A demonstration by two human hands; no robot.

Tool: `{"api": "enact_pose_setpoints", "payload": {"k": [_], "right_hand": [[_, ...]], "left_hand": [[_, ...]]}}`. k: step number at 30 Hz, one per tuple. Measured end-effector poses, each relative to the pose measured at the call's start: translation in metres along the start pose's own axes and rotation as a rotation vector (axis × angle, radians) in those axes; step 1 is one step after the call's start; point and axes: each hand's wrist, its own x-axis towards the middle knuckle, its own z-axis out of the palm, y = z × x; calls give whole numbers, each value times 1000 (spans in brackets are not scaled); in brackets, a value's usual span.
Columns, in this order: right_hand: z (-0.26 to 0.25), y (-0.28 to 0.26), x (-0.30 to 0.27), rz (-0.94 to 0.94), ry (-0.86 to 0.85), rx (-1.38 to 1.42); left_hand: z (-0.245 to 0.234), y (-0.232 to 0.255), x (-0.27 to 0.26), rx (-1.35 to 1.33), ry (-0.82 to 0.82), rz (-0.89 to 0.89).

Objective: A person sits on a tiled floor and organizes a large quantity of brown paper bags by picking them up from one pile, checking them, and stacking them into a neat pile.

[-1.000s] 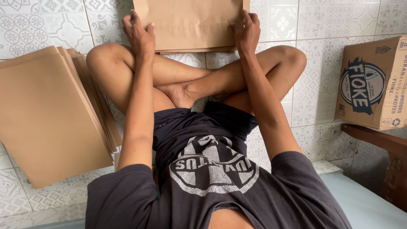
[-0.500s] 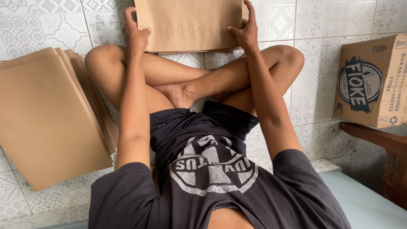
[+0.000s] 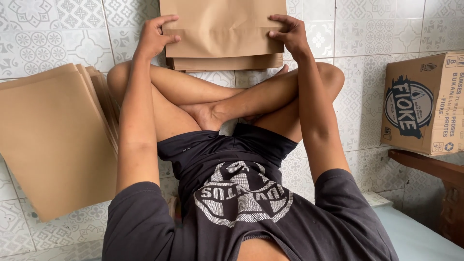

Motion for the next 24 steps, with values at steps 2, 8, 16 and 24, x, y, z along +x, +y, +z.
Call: {"api": "enact_pose_setpoints", "payload": {"k": [2, 8, 16, 24], "right_hand": [[-2, 1, 0, 40, 45, 46], [1, 12, 7, -162, 67, 100], [17, 24, -3, -375, 70, -372], [28, 29, -3, -460, 427, -698]], "left_hand": [[3, -2, -1, -86, 26, -32], [12, -2, 1, 46, 260, 137], [24, -1, -11, 442, 225, 169], [33, -9, -6, 607, 379, 343]]}}
